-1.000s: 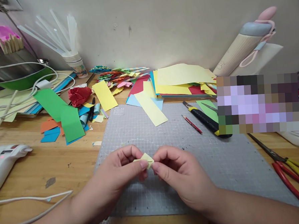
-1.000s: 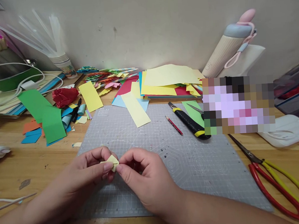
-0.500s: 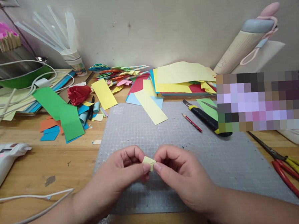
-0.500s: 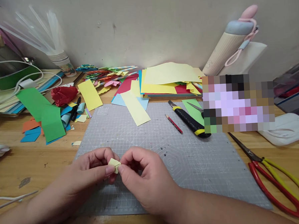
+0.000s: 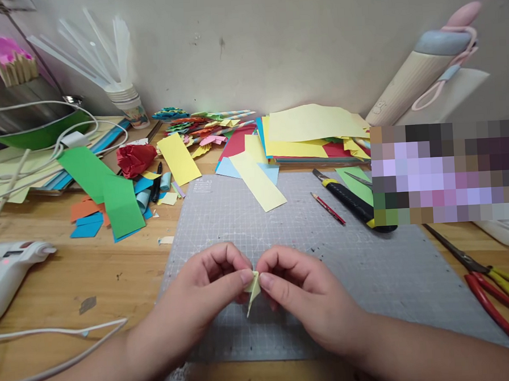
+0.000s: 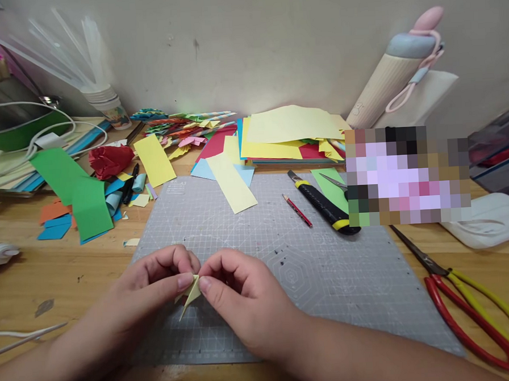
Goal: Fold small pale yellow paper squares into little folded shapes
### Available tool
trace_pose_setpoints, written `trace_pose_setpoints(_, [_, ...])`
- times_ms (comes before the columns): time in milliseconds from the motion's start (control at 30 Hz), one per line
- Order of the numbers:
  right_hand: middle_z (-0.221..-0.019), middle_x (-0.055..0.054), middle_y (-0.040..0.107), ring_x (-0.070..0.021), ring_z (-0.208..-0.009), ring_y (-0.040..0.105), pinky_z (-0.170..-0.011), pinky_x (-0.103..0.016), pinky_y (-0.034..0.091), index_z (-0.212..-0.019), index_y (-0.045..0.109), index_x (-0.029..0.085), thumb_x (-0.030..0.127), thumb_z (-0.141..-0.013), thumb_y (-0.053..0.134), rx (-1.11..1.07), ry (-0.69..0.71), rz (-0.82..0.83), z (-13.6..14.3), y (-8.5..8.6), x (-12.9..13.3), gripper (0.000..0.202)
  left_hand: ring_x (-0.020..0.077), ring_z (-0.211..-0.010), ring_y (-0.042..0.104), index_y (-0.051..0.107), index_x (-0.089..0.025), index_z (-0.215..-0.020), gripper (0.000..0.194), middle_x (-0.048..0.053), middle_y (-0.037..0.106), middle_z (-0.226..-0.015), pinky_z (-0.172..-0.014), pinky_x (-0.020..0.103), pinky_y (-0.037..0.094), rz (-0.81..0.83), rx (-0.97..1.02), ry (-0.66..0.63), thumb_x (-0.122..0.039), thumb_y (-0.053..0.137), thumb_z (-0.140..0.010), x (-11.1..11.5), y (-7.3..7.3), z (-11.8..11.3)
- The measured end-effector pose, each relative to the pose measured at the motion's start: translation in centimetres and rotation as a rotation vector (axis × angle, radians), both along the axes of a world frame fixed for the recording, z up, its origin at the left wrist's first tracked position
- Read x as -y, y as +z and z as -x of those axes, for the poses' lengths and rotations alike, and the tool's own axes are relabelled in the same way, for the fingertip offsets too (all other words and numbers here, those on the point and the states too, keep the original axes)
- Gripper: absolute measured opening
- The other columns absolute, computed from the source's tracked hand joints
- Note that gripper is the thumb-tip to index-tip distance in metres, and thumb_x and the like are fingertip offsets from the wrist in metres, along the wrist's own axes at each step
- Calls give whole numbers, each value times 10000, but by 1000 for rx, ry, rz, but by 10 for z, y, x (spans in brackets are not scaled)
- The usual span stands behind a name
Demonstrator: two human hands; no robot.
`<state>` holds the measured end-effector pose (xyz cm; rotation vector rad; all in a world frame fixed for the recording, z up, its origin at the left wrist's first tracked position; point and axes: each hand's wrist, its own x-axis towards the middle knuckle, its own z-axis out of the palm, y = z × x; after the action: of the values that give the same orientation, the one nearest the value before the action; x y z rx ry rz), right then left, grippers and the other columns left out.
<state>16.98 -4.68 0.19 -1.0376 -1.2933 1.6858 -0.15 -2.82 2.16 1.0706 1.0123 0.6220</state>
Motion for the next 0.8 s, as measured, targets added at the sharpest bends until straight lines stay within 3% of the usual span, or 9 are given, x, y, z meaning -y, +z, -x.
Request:
trace_pose_setpoints(600, [-640,44,457,-105,-586,405,-550,-251,328,-745,511,187,239,-855,535,-2,20,5,0,1,0,124,102,-610,434,522,-176,-672,160,-48,514,-624,-582,232,327,26,-4,-30,-265,614,-769,1,-1,-1])
trace_pose_setpoints(800, [-618,46,437,-111,-580,388,-550,-260,311,-747,488,189,293,-867,514,-22,76,65,-2,1,1,161,109,-621,444,519,-180,-684,126,-47,501,-626,-582,231,342,-63,-74,-34,-247,600,-754,2,4,-5])
